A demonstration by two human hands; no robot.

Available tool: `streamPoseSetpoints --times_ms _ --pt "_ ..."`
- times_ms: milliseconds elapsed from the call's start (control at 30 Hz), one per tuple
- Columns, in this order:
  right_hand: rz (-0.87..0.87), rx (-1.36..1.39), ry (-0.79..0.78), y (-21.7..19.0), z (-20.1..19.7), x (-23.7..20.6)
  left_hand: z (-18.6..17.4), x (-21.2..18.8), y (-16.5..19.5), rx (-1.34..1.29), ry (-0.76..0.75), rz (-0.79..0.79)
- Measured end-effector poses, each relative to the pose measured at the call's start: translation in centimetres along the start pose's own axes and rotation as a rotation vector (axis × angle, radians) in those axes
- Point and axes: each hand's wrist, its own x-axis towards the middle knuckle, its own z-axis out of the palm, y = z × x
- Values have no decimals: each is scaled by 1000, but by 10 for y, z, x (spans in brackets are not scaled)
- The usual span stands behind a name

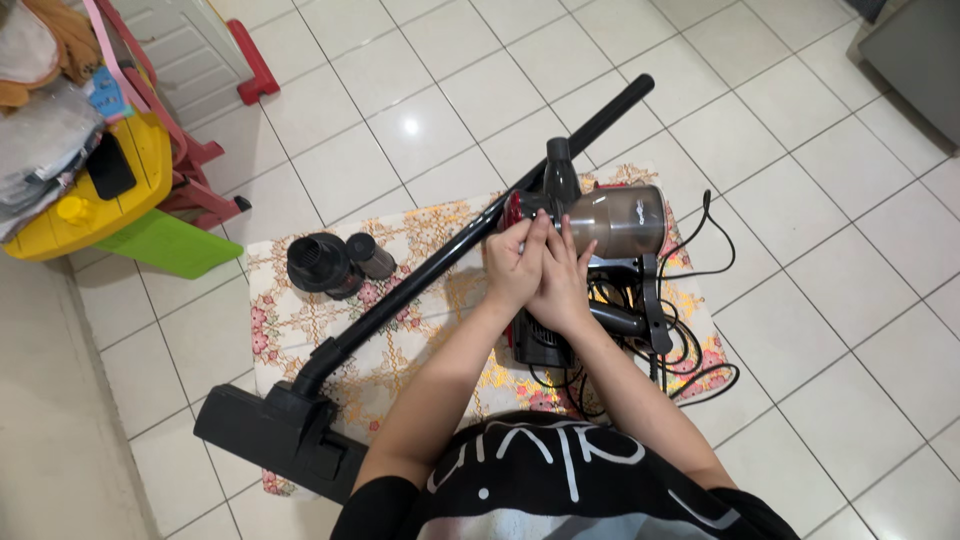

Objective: The person works on a corded stick vacuum cleaner laid on a small table, detaching the dust cup and handle assembly, separating the filter components, and using a screwdriver to unscrew parts of the motor housing while manipulating the body and power cord.

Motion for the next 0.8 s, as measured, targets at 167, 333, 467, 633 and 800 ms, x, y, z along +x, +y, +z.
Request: streamPoseSetpoints --times_ms 167,333,467,633,800 --pt "38 27 -27 -5 -5 1 -7 6 -1 -57 -121 -28" --pt "0 -37 -4 -2 -3 0 -7 -4 8 -119 -89 -75" --pt "4 -22 -17 2 -1 0 6 -12 15 17 125 76" --pt "-14 16 3 1 -1 2 15 1 10 -56 104 -90" --pt "-1 -14 -8 -1 -2 3 11 7 2 -23 54 5"
